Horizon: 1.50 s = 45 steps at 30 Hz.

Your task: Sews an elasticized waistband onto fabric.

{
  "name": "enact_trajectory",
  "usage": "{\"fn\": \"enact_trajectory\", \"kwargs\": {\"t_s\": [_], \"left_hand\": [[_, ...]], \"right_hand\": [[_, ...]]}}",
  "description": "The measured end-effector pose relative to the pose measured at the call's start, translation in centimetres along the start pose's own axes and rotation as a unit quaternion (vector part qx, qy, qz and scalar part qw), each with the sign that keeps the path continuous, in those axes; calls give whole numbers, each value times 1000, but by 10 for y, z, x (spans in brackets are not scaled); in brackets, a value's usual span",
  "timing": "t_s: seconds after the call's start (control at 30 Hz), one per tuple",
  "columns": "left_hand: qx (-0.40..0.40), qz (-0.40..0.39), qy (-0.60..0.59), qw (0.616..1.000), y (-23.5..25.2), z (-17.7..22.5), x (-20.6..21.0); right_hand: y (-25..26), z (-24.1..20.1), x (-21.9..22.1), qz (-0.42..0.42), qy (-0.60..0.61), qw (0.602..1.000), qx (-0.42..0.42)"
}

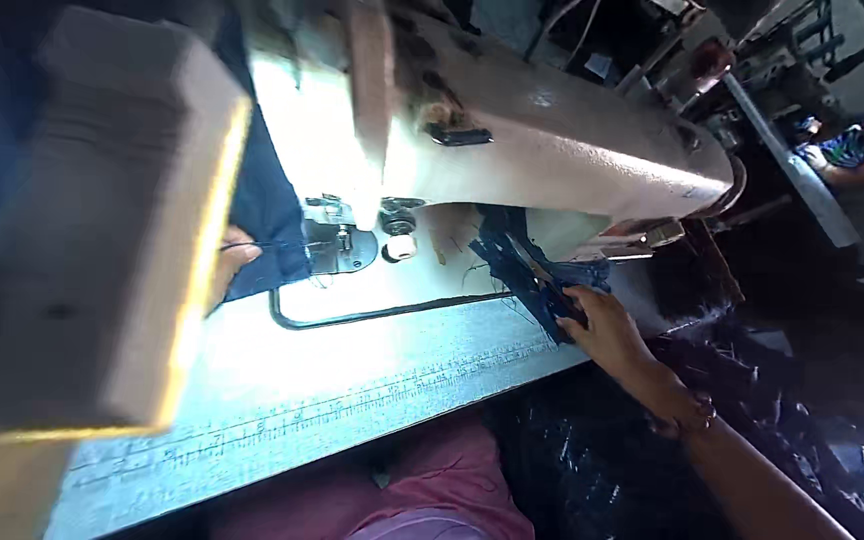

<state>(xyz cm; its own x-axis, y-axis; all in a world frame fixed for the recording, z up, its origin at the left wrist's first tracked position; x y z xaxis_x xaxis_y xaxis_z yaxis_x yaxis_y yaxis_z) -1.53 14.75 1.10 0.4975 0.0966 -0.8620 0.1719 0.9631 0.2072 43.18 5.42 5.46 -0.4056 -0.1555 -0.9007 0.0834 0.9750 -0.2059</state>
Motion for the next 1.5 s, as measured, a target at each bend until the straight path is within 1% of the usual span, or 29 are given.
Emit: {"fn": "enact_trajectory", "kwargs": {"t_s": [0.07,0.1,0.17,0.2,0.23,0.27,0.3,0.33,0.37,0.4,0.43,0.5,0.63,0.73,0.87,1.0,1.1,1.13,1.2,1.3,1.37,1.4,1.43,1.47,1.5], "left_hand": [[87,52,41,994,0,-11,10],[99,68,32,992,-1,-7,7],[85,71,22,994,-3,16,-11],[69,63,16,995,-5,30,-23],[57,54,11,997,-7,40,-32],[56,50,13,997,-6,43,-33],[64,59,23,996,-4,40,-30],[72,67,30,995,-3,36,-25],[75,67,30,994,-1,33,-21],[74,61,31,995,0,30,-19],[74,55,31,995,0,29,-17],[77,58,30,995,0,29,-17],[77,62,31,995,-1,30,-19],[71,58,32,995,-1,30,-20],[70,57,30,995,-1,29,-18],[76,61,31,995,-1,30,-19],[83,65,33,994,-1,30,-18],[85,67,34,993,-1,30,-18],[90,75,34,992,-1,30,-18],[99,73,28,992,-2,26,-18],[108,58,25,992,-2,24,-17],[111,44,22,993,-1,25,-17],[110,27,21,993,1,25,-17],[106,11,21,994,4,25,-18],[98,-2,24,995,8,24,-18]], "right_hand": [[2,-3,-8,1,-6,1000,10],[1,-7,-14,9,-2,1000,-4],[-5,-17,-26,18,30,998,-42],[-10,-22,-30,12,70,996,-59],[-17,-27,-30,-10,135,988,-72],[-24,-34,-24,-55,228,969,-82],[-34,-45,-12,-129,347,926,-81],[-44,-60,3,-205,444,869,-76],[-53,-78,18,-265,507,817,-77],[-60,-96,33,-305,541,779,-88],[-64,-113,46,-327,561,754,-100],[-62,-142,69,-337,588,727,-111],[-33,-183,103,-315,645,693,-66],[-19,-193,121,-300,695,653,-1],[-24,-196,124,-308,712,631,12],[-28,-195,124,-301,711,635,15],[-22,-200,127,-291,724,625,21],[-20,-202,128,-282,725,628,28],[-17,-204,130,-264,717,643,44],[-25,-190,125,-257,683,682,41],[-33,-166,114,-272,633,725,10],[-35,-151,106,-275,590,759,-11],[-35,-134,94,-250,527,811,-47],[-32,-118,78,-194,432,875,-103],[-29,-103,60,-108,316,928,-167]]}}
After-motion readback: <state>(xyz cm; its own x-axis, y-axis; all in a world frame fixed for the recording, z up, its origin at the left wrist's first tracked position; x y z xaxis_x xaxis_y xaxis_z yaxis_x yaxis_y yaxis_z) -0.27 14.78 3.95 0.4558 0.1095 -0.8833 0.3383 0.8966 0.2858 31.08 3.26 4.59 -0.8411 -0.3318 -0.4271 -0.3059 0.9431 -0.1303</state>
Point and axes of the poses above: each hand's wrist, its own y-axis towards the middle knuckle, its own x-axis out of the palm, z = x × y, the point moved 9 cm from there along y, towards the middle knuckle, and after that the axes turned 12 degrees about y, right-handed, at the moved point
